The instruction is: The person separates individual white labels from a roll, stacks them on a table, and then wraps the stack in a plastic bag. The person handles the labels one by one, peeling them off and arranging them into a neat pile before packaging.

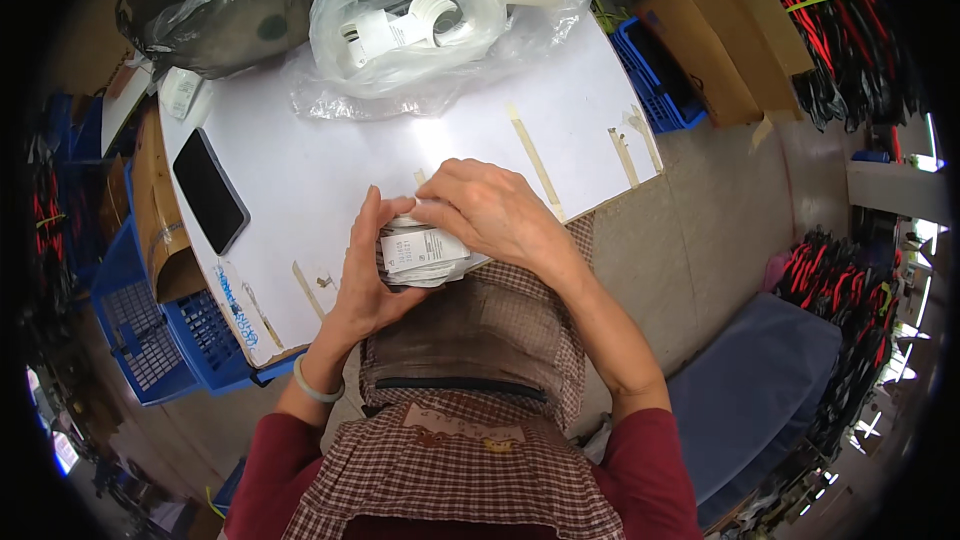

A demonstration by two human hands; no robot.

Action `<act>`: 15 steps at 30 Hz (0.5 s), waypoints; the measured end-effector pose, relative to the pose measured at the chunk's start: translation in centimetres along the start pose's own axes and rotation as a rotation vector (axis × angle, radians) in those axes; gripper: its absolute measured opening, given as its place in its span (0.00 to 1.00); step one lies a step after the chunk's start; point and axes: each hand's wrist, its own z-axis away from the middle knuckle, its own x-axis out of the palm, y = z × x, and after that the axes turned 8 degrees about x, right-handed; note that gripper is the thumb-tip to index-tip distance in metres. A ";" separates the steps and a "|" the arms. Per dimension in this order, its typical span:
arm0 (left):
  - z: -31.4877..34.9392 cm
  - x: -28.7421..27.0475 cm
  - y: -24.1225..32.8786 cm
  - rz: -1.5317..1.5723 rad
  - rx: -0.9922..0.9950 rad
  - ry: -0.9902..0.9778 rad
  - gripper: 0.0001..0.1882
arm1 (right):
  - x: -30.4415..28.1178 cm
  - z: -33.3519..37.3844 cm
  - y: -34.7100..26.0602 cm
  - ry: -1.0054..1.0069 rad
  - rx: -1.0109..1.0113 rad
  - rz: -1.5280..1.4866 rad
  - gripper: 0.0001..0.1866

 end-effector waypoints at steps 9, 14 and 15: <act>0.7 0.1 -0.4 0.018 -0.072 -0.027 0.67 | 0.6 2.9 -1.7 0.146 -0.269 0.284 0.19; 0.4 -0.3 -0.1 -0.026 -0.039 -0.049 0.66 | 1.4 2.9 -0.8 0.202 -0.280 0.217 0.13; 0.4 -0.3 -0.1 -0.033 -0.031 -0.046 0.66 | 1.6 2.8 -0.5 0.237 -0.303 0.204 0.11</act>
